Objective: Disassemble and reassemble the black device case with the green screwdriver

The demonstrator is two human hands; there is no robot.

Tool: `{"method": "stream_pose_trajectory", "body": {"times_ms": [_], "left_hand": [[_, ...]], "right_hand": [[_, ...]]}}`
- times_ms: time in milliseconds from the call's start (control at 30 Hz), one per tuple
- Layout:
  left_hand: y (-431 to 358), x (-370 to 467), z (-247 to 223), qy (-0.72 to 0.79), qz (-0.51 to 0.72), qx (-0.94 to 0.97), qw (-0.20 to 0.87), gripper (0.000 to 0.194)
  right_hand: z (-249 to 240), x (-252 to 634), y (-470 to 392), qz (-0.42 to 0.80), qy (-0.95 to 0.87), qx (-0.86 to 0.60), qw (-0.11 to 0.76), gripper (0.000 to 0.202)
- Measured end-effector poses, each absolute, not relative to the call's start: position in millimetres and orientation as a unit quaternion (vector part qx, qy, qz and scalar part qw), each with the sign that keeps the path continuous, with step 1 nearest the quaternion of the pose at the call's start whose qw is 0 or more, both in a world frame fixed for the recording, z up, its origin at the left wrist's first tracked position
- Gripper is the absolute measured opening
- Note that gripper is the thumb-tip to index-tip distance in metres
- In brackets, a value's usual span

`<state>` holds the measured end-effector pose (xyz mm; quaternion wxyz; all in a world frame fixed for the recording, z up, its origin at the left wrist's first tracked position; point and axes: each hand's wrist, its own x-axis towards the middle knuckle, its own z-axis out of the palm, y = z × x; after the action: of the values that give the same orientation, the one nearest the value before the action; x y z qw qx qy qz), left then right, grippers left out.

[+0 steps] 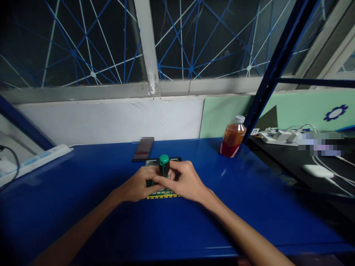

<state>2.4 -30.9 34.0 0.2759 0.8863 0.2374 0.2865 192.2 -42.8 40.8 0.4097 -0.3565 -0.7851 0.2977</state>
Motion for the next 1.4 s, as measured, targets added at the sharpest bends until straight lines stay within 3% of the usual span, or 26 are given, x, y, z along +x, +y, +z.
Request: {"method": "stream_pose_trajectory", "body": {"times_ms": [633,1400], "left_hand": [[-28.9,4.6,30.6,0.236,0.304,0.894,0.23,0.013],[-30.4,5.4,32.6,0.243,0.301,0.888,0.25,0.01]], "right_hand": [[40.3,191.7,-41.9,0.31,-0.795,-0.345,0.391,0.023],[42.1,191.4,-42.7,0.308,-0.787,-0.347,0.407,0.024]]}}
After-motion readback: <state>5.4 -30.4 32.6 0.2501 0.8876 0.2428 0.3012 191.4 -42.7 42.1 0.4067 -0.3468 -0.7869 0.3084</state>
